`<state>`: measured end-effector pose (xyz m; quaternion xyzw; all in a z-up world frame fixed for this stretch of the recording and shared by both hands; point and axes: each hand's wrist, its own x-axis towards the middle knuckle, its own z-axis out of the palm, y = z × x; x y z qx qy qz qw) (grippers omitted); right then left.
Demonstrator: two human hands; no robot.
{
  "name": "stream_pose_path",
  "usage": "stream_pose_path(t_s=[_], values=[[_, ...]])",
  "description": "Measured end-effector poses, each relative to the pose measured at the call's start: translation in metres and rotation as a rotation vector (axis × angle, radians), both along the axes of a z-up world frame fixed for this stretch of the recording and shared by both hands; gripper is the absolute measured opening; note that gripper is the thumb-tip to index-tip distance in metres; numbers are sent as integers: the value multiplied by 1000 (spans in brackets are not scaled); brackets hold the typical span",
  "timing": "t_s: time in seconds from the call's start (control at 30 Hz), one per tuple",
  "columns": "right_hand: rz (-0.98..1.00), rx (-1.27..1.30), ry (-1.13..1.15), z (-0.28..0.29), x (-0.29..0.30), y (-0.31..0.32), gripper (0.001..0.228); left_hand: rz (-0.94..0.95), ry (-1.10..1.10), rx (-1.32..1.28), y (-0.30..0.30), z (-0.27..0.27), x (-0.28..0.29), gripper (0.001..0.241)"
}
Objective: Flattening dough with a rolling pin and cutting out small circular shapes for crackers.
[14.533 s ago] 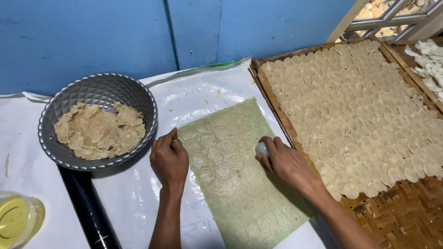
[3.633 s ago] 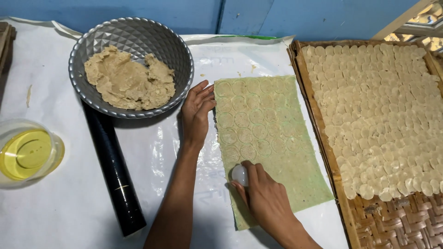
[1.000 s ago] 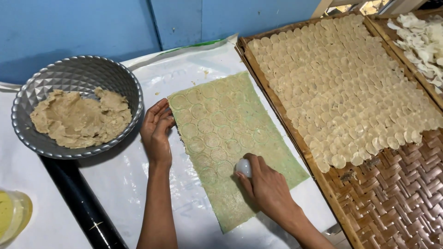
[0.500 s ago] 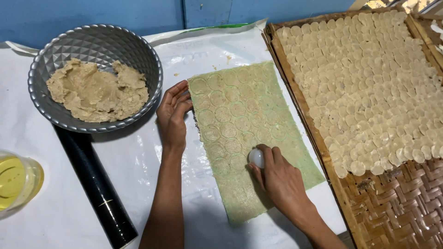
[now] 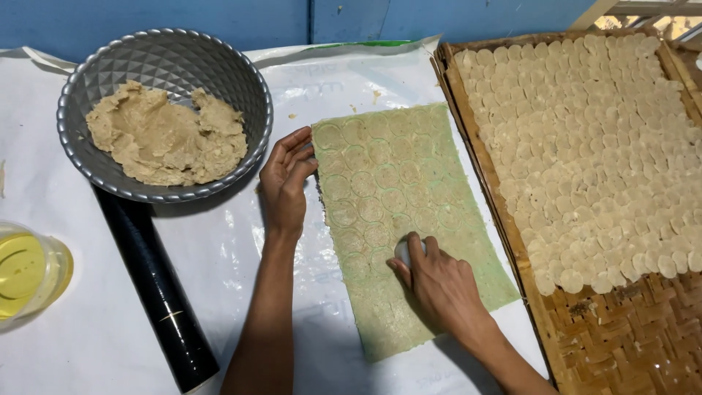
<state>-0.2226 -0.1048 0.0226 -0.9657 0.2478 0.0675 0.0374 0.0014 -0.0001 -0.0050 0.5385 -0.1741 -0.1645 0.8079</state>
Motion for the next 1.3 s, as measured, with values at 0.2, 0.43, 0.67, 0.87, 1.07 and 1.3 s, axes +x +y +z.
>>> stream_pose_path(t_s=[0.2,0.43,0.67,0.87,1.07,1.3], values=[[-42,-42,-78,1,1,7,48,19,1,57,0,5,-3,53],[-254,336,-94,12,-10,-8,41,11,43,38,3,12,-2,55],[-267,81,-316,4,-33,-7,56,-15,55,-86,1,0,1,54],[-298,25,-207,7,-41,-2,55,-20,61,-127,-1,-7,5,52],[-235,29,-234,4,-43,-8,51,-33,68,-60,1,-1,0,52],[-195,121,-117,6,-24,-20,46,34,23,-39,-2,-15,-2,53]])
